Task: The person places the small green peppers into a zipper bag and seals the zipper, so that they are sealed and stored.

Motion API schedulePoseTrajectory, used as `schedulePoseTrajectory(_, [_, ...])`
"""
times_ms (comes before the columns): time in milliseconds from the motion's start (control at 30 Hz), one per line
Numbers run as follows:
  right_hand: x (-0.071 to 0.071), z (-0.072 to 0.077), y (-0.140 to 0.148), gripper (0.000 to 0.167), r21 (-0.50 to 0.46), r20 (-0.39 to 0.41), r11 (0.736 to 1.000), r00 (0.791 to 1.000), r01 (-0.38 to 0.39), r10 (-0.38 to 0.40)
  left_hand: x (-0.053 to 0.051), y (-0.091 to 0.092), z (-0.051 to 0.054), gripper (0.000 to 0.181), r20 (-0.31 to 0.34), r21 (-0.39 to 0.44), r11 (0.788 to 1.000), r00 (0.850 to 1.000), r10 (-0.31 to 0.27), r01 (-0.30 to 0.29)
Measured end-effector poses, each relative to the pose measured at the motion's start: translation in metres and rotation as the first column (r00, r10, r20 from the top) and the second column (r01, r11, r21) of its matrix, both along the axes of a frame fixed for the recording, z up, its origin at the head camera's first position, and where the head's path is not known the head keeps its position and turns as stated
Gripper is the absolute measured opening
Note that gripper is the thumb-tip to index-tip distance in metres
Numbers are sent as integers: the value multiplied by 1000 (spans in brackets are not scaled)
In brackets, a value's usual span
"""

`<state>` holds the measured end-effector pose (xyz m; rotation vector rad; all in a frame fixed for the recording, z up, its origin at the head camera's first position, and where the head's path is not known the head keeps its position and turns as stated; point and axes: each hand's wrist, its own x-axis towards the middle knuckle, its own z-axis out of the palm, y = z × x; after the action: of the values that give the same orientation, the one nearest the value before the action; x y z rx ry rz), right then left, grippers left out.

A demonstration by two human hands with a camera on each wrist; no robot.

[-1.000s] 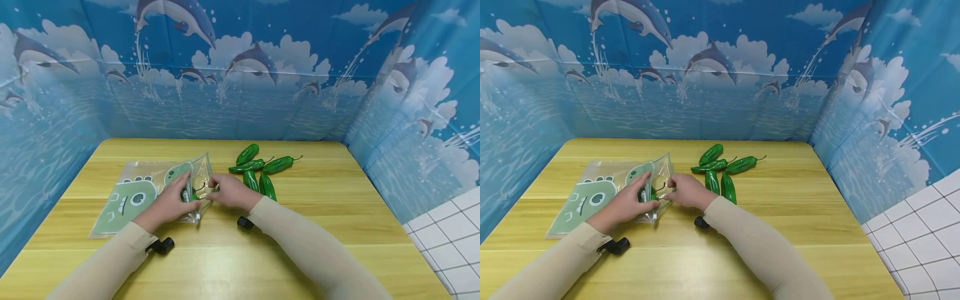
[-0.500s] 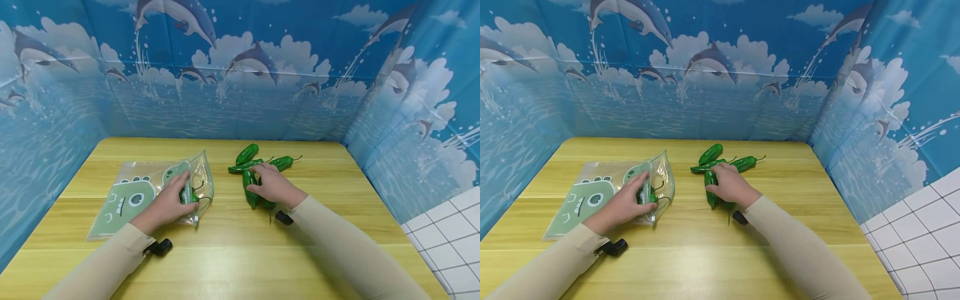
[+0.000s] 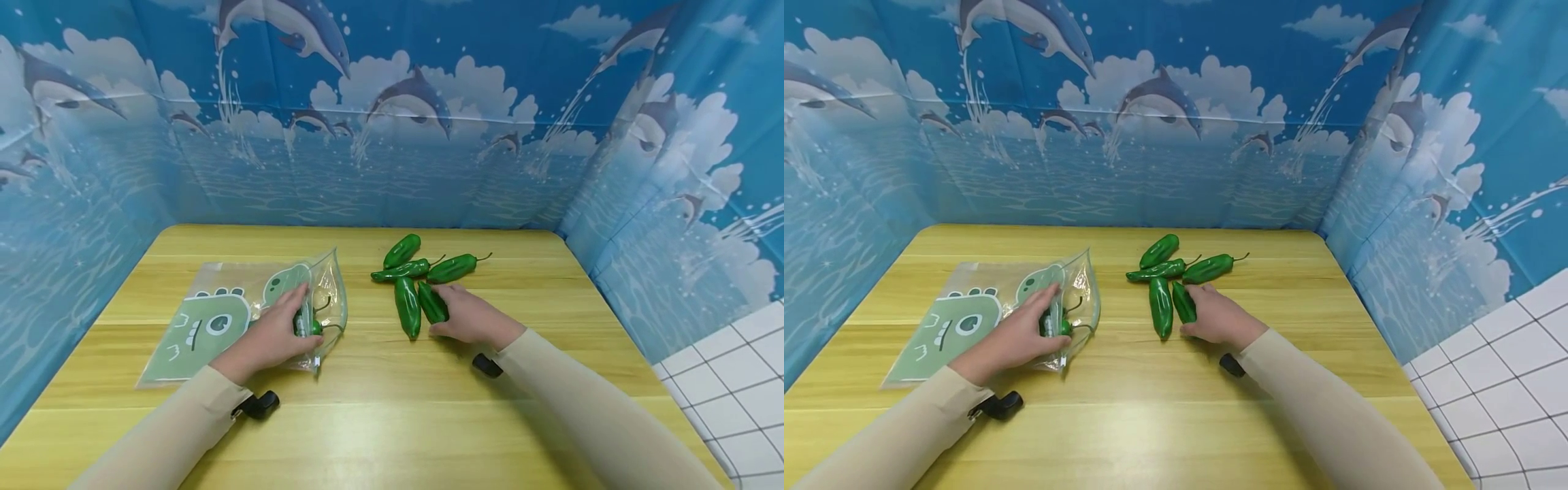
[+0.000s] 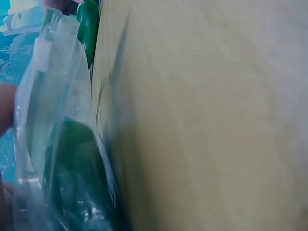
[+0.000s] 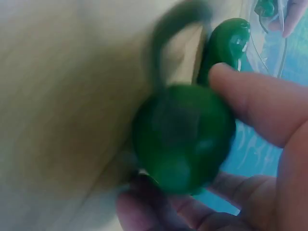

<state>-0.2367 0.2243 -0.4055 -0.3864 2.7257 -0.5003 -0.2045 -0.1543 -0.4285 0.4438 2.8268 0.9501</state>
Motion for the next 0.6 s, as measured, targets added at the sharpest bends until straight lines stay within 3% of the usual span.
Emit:
schedulePoseTrajectory(267, [-3,-8,8,76,80,-37,997,999,-13,16,-3,-4,-6,117,4,-25,999,1000,-24,24])
schedulePoseTrajectory(600, [-5,-15,16,75,25,-39,1000,999,1,0,-4,-2,-9,115,5,-44,998,999,-45,46])
